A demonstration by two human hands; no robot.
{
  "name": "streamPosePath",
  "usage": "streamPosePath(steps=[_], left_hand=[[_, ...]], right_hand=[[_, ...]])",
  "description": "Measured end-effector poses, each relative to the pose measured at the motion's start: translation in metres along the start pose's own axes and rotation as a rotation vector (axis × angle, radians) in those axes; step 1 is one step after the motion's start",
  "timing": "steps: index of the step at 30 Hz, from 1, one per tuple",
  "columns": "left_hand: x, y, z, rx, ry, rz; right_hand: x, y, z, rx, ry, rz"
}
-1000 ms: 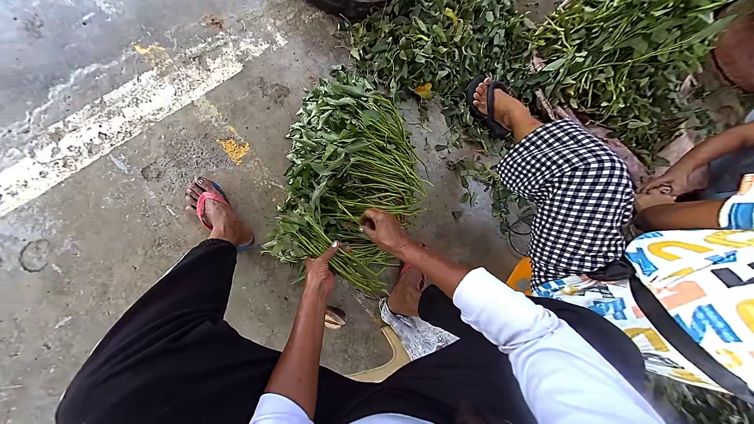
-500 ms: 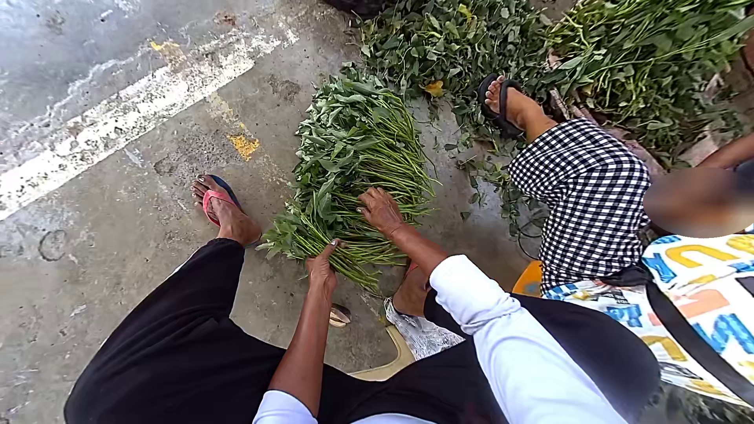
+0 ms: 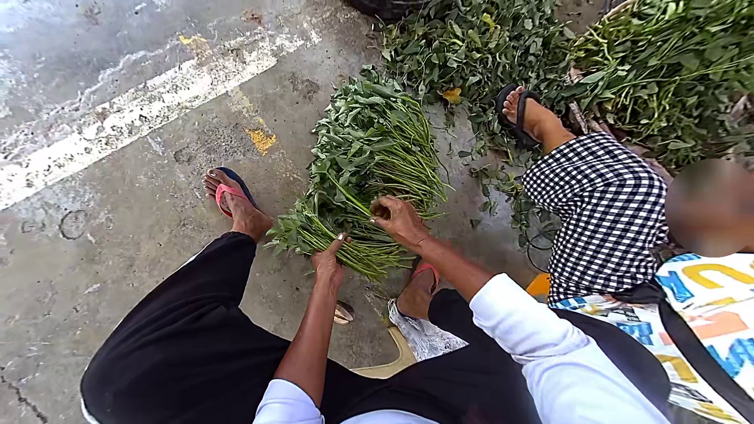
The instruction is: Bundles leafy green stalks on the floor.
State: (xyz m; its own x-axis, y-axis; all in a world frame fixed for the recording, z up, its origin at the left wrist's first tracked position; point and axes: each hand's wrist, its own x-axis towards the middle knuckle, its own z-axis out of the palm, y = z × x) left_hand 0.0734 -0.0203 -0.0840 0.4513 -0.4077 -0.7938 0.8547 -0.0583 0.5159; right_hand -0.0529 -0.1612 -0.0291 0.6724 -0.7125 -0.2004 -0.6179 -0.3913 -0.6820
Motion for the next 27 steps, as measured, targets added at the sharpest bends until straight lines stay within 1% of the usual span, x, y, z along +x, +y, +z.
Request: streamPosePath(steps=[2, 5, 8, 9, 10, 12, 14, 15, 17, 20, 22, 24, 25, 27], left_hand=[[-0.001, 0.000, -0.002, -0.012, -0.049, -0.010], [-0.001, -0.002, -0.006, 0.019, -0.134, -0.034], [0.000, -0.001, -0.008, 0.082, -0.102, -0.053], [0.000, -0.001, -0.009, 0.097, -0.081, -0.049], [0.001, 0.000, -0.010, 0.102, -0.064, -0.042], [0.002, 0.000, -0.011, 0.115, -0.052, -0.027], [0.001, -0.002, -0.010, 0.121, -0.034, -0.022], [0.001, -0.002, -0.009, 0.121, -0.024, -0.022], [0.001, -0.002, -0.009, 0.119, 0.013, -0.012], [0.001, 0.002, -0.009, 0.095, 0.077, 0.028], [-0.001, 0.007, -0.007, 0.092, 0.108, 0.038], [-0.002, 0.007, -0.009, 0.088, 0.126, 0.024], [-0.001, 0.006, -0.010, 0.093, 0.131, 0.015], [0.001, 0.004, -0.011, 0.121, 0.136, 0.007]], right_hand=[[-0.023, -0.003, 0.015, 0.037, -0.032, -0.024], [-0.049, 0.000, 0.042, 0.057, -0.151, -0.039], [-0.054, 0.007, 0.052, 0.157, -0.234, -0.081], [-0.052, 0.012, 0.052, 0.216, -0.242, -0.073], [-0.049, 0.020, 0.051, 0.242, -0.202, -0.070], [-0.038, 0.037, 0.047, 0.148, -0.067, -0.058], [-0.026, 0.057, 0.046, -0.062, -0.002, -0.002], [-0.021, 0.066, 0.048, -0.162, -0.007, 0.029], [-0.007, 0.068, 0.054, -0.282, -0.092, 0.121], [0.004, 0.070, 0.075, -0.429, -0.114, 0.157], [0.008, 0.073, 0.083, -0.480, -0.110, 0.171], [0.010, 0.070, 0.077, -0.460, -0.170, 0.208], [0.011, 0.068, 0.070, -0.403, -0.212, 0.223], [0.014, 0.060, 0.048, -0.198, -0.270, 0.243]])
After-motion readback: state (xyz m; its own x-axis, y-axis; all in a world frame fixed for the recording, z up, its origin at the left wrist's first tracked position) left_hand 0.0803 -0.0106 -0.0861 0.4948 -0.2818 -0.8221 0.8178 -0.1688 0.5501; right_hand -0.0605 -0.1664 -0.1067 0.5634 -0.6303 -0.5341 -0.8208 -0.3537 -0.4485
